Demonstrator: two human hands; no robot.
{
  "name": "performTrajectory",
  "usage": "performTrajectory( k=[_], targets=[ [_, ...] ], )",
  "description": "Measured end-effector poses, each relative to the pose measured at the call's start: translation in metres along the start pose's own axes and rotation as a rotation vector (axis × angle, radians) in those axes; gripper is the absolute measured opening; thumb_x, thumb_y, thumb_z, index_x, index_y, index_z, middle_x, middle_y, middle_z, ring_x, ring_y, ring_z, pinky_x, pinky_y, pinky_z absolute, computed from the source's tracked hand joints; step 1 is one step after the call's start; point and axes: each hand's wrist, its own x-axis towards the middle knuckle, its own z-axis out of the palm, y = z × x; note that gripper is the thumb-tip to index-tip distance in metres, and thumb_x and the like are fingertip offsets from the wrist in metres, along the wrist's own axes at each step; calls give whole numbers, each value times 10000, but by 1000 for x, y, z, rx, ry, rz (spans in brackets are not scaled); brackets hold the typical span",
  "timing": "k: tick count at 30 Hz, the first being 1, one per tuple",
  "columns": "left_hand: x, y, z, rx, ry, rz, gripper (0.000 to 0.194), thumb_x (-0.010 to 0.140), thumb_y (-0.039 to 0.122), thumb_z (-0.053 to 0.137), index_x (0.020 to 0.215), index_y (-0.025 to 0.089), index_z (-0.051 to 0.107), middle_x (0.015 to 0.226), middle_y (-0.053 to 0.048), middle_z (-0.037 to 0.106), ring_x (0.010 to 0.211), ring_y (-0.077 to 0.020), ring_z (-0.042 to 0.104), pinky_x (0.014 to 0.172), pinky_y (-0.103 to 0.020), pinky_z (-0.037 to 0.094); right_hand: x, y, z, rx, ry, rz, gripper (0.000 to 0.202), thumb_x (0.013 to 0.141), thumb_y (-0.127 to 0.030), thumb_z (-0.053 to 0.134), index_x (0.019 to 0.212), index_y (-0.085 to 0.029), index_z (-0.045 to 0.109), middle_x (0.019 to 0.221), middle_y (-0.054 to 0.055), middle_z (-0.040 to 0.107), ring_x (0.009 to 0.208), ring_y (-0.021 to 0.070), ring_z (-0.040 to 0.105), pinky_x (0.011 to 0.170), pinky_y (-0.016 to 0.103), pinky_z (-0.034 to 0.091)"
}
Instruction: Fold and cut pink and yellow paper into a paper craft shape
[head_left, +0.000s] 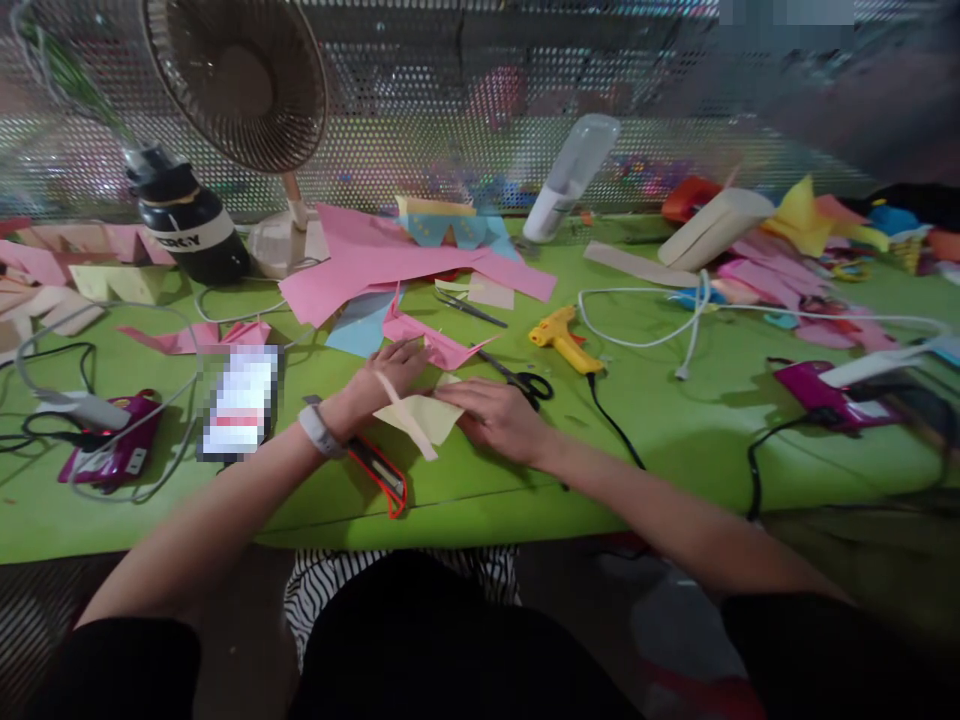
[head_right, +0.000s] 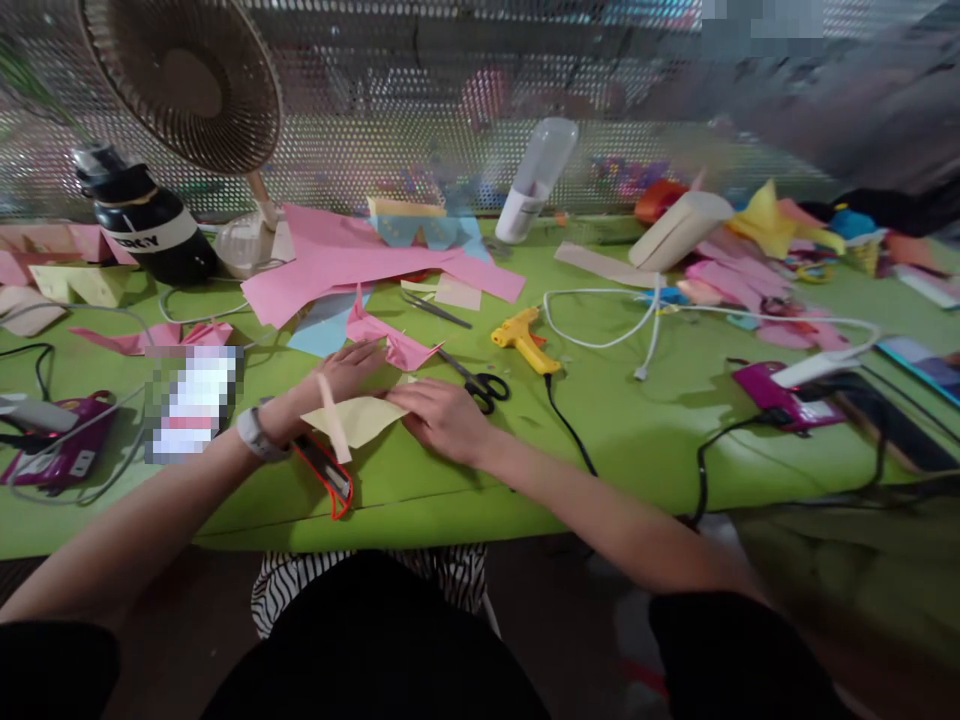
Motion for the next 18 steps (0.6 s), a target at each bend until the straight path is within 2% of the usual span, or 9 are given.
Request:
performTrajectory(
  k=[2, 5, 9, 11, 13, 16, 18],
  targets=[
    [-22, -7, -11, -17, 15, 34, 538, 942, 426, 538, 1423, 190, 484, 1507, -141, 472, 1436, -305, 366, 1187, -455, 277, -3, 6, 7, -12, -26, -9, 320, 922, -158, 519, 1178, -193, 708, 1146, 104, 738, 1047, 233, 703, 937, 457, 582],
    [-64, -11, -25, -76, 45, 48, 541, 963, 464, 490, 1424, 179, 489, 1520, -150, 453, 1452, -293, 344, 1200, -451, 259, -6, 9, 18, -83, -111, -59, 388, 898, -104, 512, 1243, -174, 675, 1267, 115, 681, 1155, 237, 660, 1019, 471, 540],
    [-108, -9, -30, -123, -133, 81, 780, 897, 651, 521, 1510, 188, 383, 1624, -149, 236, 1511, -323, 175, 1220, -505, 165, -1, 22, 30, -165, -206, -24, 448, 926, -140, 514, 1368, -172, 578, 1444, 111, 533, 1337, 266, 519, 1130, 532, 431],
    [-118, -9, -26, -90, -170, 107, 902, 825, 720, 569, 1527, 197, 352, 1633, -158, 179, 1515, -339, 134, 1219, -529, 127, 7, 38, 31, -184, -228, 31, 468, 928, -143, 512, 1390, -195, 557, 1473, 90, 498, 1369, 269, 480, 1157, 552, 390],
    [-121, -10, -18, -41, -152, 119, 916, 820, 740, 553, 1531, 201, 344, 1631, -168, 170, 1515, -335, 137, 1220, -528, 114, 18, 56, 31, -195, -224, 84, 457, 925, -146, 506, 1374, -205, 575, 1462, 75, 517, 1366, 261, 484, 1166, 541, 382],
    [-116, -10, -6, 16, -69, 90, 864, 865, 730, 487, 1527, 191, 351, 1612, -184, 241, 1507, -328, 189, 1218, -515, 147, 33, 76, 26, -167, -151, 191, 431, 924, -156, 481, 1328, -214, 621, 1405, 56, 582, 1328, 253, 529, 1142, 517, 425],
    [-112, -9, -1, 36, -4, 59, 840, 875, 710, 494, 1506, 166, 388, 1586, -207, 304, 1487, -348, 248, 1206, -530, 184, 38, 78, 22, -137, -76, 253, 414, 925, -169, 466, 1289, -234, 654, 1352, 45, 629, 1279, 249, 578, 1101, 497, 473]
  ],
)
